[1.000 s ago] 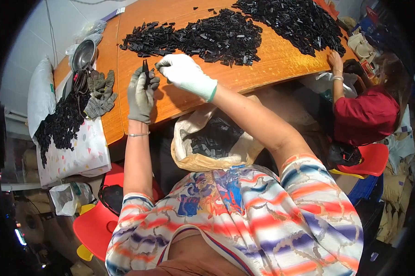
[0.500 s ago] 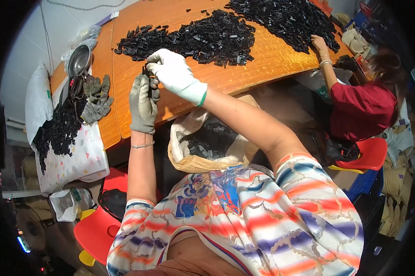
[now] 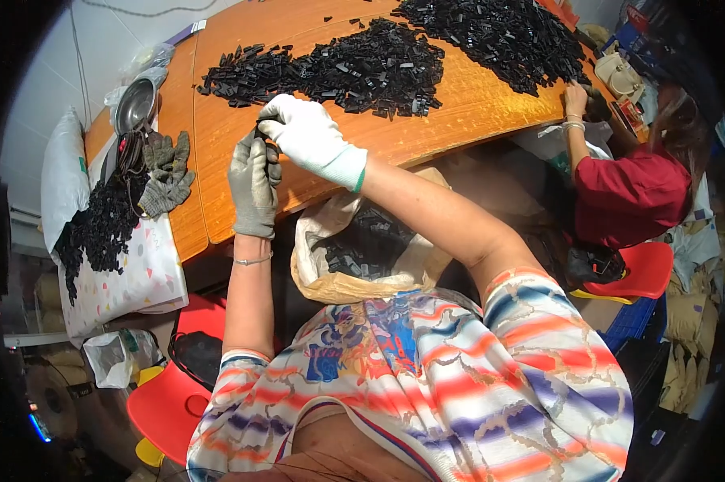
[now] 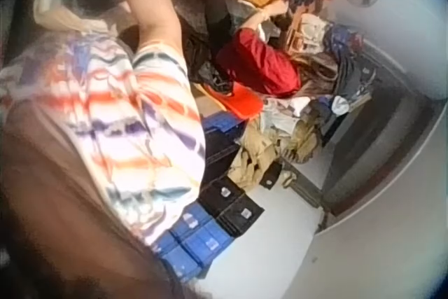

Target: Inspecting and sorting small black plastic components on a workbench.

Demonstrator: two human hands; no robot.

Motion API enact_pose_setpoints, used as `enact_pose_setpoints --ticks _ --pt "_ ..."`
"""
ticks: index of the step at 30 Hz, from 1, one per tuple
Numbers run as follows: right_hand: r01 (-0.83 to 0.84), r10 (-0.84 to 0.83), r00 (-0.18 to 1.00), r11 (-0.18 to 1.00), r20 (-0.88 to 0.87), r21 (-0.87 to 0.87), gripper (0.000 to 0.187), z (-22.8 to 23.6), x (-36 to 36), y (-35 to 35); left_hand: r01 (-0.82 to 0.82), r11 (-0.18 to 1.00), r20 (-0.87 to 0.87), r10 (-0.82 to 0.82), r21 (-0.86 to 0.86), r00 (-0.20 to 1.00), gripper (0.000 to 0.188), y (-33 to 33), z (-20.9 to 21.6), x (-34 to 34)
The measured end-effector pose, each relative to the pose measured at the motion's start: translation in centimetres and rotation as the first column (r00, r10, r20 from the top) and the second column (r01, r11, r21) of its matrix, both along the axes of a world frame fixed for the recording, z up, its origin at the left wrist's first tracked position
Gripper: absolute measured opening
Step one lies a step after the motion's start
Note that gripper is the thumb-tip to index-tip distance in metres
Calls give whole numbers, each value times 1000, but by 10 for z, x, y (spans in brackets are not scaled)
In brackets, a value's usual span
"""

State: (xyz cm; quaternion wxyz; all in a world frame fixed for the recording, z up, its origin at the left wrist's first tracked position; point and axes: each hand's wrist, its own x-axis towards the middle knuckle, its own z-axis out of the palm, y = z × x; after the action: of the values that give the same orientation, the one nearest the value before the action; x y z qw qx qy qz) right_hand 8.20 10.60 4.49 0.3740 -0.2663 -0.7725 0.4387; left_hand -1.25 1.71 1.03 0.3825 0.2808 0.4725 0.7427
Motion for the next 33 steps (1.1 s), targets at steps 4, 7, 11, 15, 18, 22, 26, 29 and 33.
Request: enact_pose_setpoints --ticks 4,7,11,15,18,22,26,29,33 --pt "52 -54 998 998 42 40 20 2 3 -4 -4 1000 -1 4 4 1000 18 1 -3 2" --pt "71 -73 996 997 59 25 20 4 6 -6 -3 1000 5 3 23 1000 18 2 -4 4" --pt "74 -102 975 987 196 143 19 11 11 -10 -42 999 -22 42 -11 999 18 1 -2 9" --pt "37 -149 964 897 221 440 18 2 11 -2 -57 998 -139 52 -28 989 17 -1 2 10" --pt "15 -199 946 815 255 579 15 1 9 -1 -63 998 -137 59 -25 989 17 1 3 9" --pt "-99 -151 945 712 289 695 11 1 10 1 -84 995 -155 76 -48 985 17 4 -4 9" --pt "-255 -69 915 663 397 703 11 4 12 14 -107 994 -1 107 -17 994 17 8 -4 20" --pt "-251 -104 896 686 432 683 11 1 12 13 -115 990 53 119 -79 991 15 11 0 23" --pt "-234 -131 886 703 446 671 12 -10 21 16 -94 990 91 104 -105 990 19 17 -8 28"
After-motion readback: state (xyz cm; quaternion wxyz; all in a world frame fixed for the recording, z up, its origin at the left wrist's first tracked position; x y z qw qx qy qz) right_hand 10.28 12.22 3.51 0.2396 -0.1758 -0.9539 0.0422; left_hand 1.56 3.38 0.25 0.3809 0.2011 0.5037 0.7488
